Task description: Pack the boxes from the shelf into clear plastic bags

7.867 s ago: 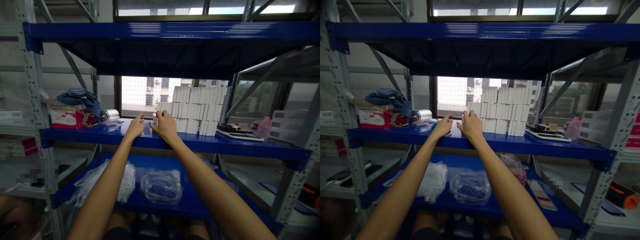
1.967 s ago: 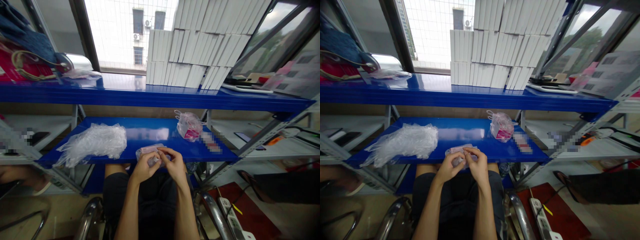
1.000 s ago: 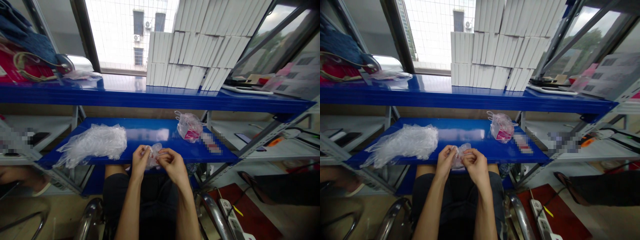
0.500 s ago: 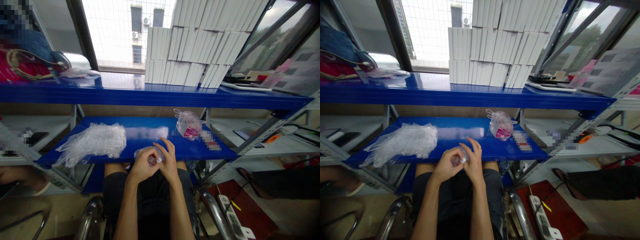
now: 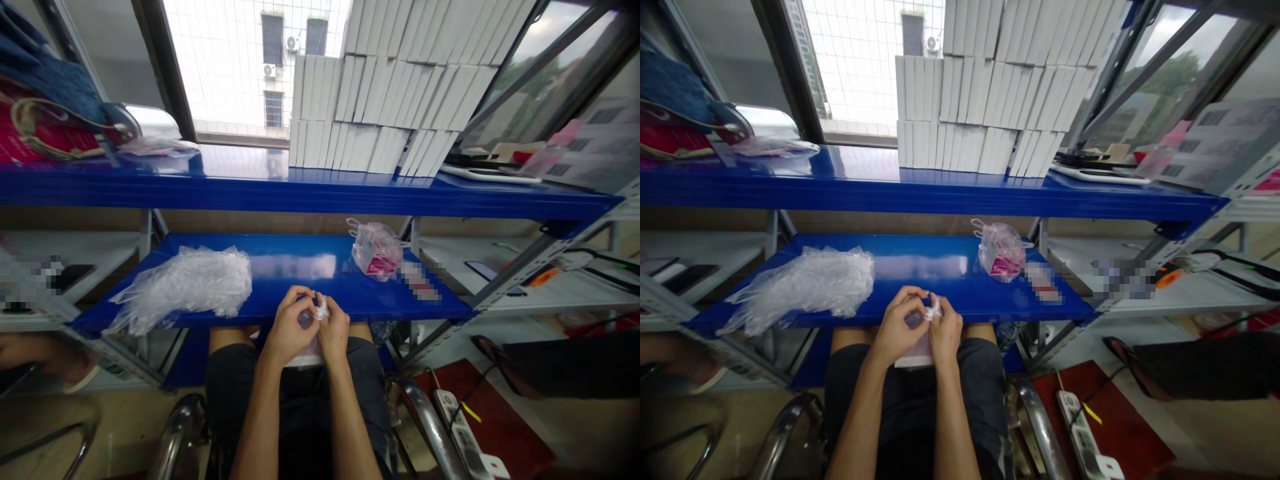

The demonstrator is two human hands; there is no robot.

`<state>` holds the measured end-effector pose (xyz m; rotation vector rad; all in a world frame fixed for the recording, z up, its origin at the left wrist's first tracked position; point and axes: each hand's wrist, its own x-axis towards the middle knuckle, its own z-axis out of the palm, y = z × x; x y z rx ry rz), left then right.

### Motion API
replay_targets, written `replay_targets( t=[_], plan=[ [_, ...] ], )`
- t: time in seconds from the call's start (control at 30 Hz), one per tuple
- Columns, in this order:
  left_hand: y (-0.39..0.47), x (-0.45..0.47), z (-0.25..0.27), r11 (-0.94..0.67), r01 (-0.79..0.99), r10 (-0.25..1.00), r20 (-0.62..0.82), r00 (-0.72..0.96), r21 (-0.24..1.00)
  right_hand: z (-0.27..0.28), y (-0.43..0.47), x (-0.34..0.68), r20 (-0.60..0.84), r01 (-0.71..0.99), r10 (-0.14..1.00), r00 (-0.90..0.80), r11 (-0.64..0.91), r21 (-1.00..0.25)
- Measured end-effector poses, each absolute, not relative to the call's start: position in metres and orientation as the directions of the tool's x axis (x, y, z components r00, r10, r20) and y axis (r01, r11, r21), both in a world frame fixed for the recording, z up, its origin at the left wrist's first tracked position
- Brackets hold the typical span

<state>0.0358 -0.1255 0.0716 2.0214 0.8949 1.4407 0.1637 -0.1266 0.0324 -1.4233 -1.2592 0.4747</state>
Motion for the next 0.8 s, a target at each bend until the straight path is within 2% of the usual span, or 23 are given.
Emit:
replay_targets(
  t=[0.07, 0.13, 0.23, 0.3, 0.43, 0.53, 0.67, 0.73, 0.8],
  plan=[
    [-0.122, 0.032, 0.067, -0.635, 0.248, 0.772, 0.613, 0.165, 0.732, 0.037, -0.125, 0.163, 0.367, 0.313, 0.884, 0.291, 0.274, -0.909],
    [-0.119, 0.027, 0.065, -0.625, 0.265, 0.775, 0.623, 0.104, 0.734, 0.043, -0.126, 0.165, 0.376, 0.135, 0.904, 0.203, 0.355, -0.925],
    [-0.118, 0.021, 0.065, -0.643, 0.252, 0.754, 0.656, 0.041, 0.723, 0.052, -0.129, 0.17, 0.309, -0.137, 0.946, 0.101, 0.321, -0.937],
    [-0.119, 0.02, 0.067, -0.658, 0.223, 0.742, 0.67, 0.029, 0.719, 0.056, -0.133, 0.171, 0.258, -0.217, 0.962, 0.091, 0.271, -0.938],
    [-0.12, 0.019, 0.07, -0.677, 0.168, 0.727, 0.686, 0.007, 0.716, 0.062, -0.135, 0.17, 0.169, -0.263, 0.968, 0.187, 0.215, -0.941],
    [-0.117, 0.014, 0.07, -0.649, 0.085, 0.753, 0.655, -0.07, 0.756, 0.062, -0.131, 0.173, 0.185, -0.248, 0.944, 0.274, 0.255, -0.935],
    [-0.104, 0.0, 0.055, -0.517, -0.104, 0.807, 0.443, -0.39, 0.85, 0.045, -0.118, 0.189, 0.253, -0.139, 0.833, 0.492, 0.362, -0.922],
    [-0.096, -0.005, 0.042, -0.466, -0.162, 0.777, 0.314, -0.545, 0.87, 0.029, -0.11, 0.196, 0.207, -0.124, 0.792, 0.575, 0.334, -0.934],
    [-0.089, -0.007, 0.028, -0.412, -0.217, 0.779, 0.218, -0.589, 0.885, 0.013, -0.104, 0.198, 0.108, -0.193, 0.81, 0.576, 0.263, -0.945]
  ],
)
